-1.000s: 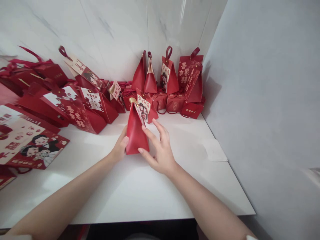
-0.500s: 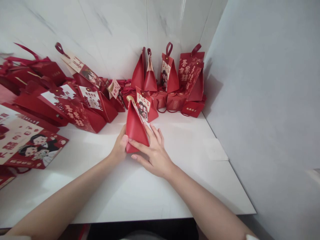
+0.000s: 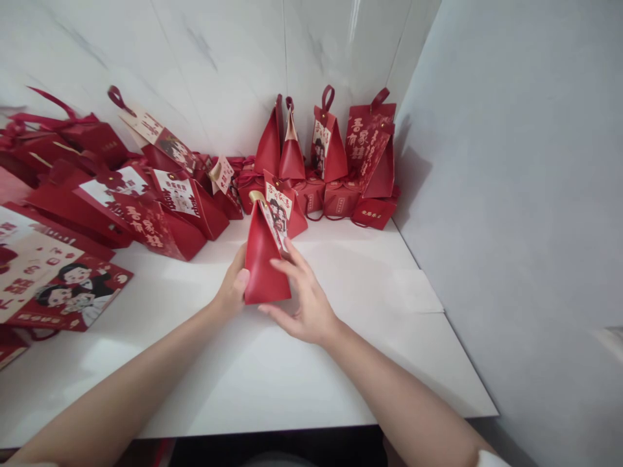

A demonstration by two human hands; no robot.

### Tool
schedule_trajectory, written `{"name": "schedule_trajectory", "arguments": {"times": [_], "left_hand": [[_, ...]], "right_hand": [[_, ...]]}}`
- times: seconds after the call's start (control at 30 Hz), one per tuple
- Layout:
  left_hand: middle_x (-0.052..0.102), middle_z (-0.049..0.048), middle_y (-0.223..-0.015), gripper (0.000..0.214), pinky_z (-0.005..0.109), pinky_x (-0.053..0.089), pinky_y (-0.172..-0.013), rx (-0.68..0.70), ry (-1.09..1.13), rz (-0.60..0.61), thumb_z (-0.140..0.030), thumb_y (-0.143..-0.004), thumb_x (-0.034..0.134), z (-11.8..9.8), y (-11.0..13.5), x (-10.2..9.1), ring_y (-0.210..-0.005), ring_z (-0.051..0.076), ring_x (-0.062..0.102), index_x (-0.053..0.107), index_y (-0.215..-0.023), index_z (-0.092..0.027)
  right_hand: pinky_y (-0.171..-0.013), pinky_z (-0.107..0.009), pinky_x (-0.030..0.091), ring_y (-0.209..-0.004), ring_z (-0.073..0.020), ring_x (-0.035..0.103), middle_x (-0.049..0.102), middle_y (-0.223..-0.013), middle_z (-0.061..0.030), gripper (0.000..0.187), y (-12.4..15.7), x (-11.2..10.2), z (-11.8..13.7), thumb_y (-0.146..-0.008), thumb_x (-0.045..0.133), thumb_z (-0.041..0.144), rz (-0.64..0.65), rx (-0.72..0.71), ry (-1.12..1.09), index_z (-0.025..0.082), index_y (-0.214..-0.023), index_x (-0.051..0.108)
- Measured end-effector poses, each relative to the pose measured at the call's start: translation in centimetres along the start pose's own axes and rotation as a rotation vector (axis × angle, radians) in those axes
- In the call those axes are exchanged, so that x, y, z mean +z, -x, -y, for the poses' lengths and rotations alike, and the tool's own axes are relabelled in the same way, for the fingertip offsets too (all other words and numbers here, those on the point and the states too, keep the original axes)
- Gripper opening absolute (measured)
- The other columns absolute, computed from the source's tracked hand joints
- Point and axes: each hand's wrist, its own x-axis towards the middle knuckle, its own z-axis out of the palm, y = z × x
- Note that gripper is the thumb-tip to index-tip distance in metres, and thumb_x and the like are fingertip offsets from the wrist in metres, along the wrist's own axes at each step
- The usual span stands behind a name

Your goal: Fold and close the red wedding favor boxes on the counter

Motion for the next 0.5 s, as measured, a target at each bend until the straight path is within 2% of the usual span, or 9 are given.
{"name": "schedule_trajectory", "arguments": {"times": [0.07,0.13,0.2,0.23,0.3,0.37,0.4,0.5], "left_hand": [[0.041,0.0172,-0.147,0.082,0.049,0.047,-0.099,0.041,-0.075,0.07,-0.071,-0.088,0.043,-0.3,0.0,-0.2,-0.123,0.034,0.051,0.03,-0.154,-0.024],[0.035,0.0188,-0.148,0.095,0.048,0.05,-0.095,0.082,-0.193,0.154,-0.074,-0.081,0.05,-0.9,0.0,-0.4,-0.118,0.034,0.053,0.022,-0.157,-0.024],[0.032,0.0194,-0.149,0.105,0.049,0.05,-0.095,0.129,-0.335,0.209,-0.075,-0.075,0.057,-1.6,0.0,-0.4,-0.121,0.037,0.053,0.017,-0.158,-0.025],[0.031,0.0197,-0.149,0.108,0.05,0.049,-0.098,0.158,-0.406,0.22,-0.074,-0.073,0.06,-1.8,0.0,-0.3,-0.125,0.039,0.05,0.016,-0.158,-0.025],[0.032,0.0206,-0.149,0.114,0.053,0.044,-0.105,0.219,-0.533,0.229,-0.072,-0.068,0.066,-2.2,0.0,-0.2,-0.133,0.042,0.044,0.015,-0.159,-0.024],[0.032,0.0215,-0.149,0.117,0.056,0.04,-0.109,0.266,-0.616,0.222,-0.07,-0.066,0.069,-2.2,0.0,-0.2,-0.136,0.044,0.04,0.016,-0.159,-0.022],[0.032,0.0218,-0.15,0.117,0.056,0.039,-0.109,0.279,-0.639,0.219,-0.07,-0.066,0.07,-2.2,0.0,-0.2,-0.137,0.045,0.04,0.016,-0.158,-0.022],[0.033,0.0224,-0.15,0.117,0.057,0.039,-0.109,0.287,-0.66,0.216,-0.069,-0.065,0.071,-2.1,0.0,-0.2,-0.136,0.045,0.04,0.017,-0.158,-0.021]], "right_hand": [[-0.115,-0.055,0.04,-0.145,-0.031,0.038,0.021,-0.165,-0.0122,0.077,0.1,-0.1,-0.2,-0.09,0.066,0.033,-0.127,0.073,-0.047,0.03,-0.154,0.024],[-0.112,-0.051,0.044,-0.139,-0.0288,0.048,0.027,-0.163,-0.0111,0.07,0.1,-0.5,-0.4,-0.094,0.059,0.033,-0.214,0.16,-0.067,0.031,-0.154,0.023],[-0.103,-0.046,0.051,-0.124,-0.0275,0.06,0.05,-0.15,-0.01,0.059,0.2,-0.9,-0.6,-0.095,0.055,0.037,-0.252,0.271,-0.07,0.03,-0.15,0.034],[-0.097,-0.044,0.054,-0.113,-0.0274,0.066,0.062,-0.135,-0.0089,0.049,0.3,-1.2,-0.8,-0.096,0.054,0.039,-0.262,0.328,-0.064,0.028,-0.143,0.045],[-0.082,-0.04,0.055,-0.088,-0.0264,0.069,0.074,-0.1,-0.0062,0.032,0.5,-1.5,-1.1,-0.096,0.05,0.044,-0.285,0.422,-0.06,0.024,-0.116,0.065],[-0.073,-0.038,0.053,-0.074,-0.0248,0.066,0.072,-0.08,-0.0049,0.034,0.5,-1.5,-1.4,-0.096,0.046,0.047,-0.307,0.462,-0.077,0.022,-0.089,0.067],[-0.071,-0.038,0.052,-0.072,-0.0244,0.064,0.071,-0.075,-0.0047,0.036,0.5,-1.5,-1.5,-0.095,0.045,0.047,-0.316,0.469,-0.086,0.021,-0.081,0.066],[-0.072,-0.037,0.051,-0.072,-0.0247,0.063,0.067,-0.067,-0.0041,0.037,0.4,-1.4,-1.6,-0.094,0.044,0.046,-0.334,0.487,-0.086,0.021,-0.075,0.063]]}}
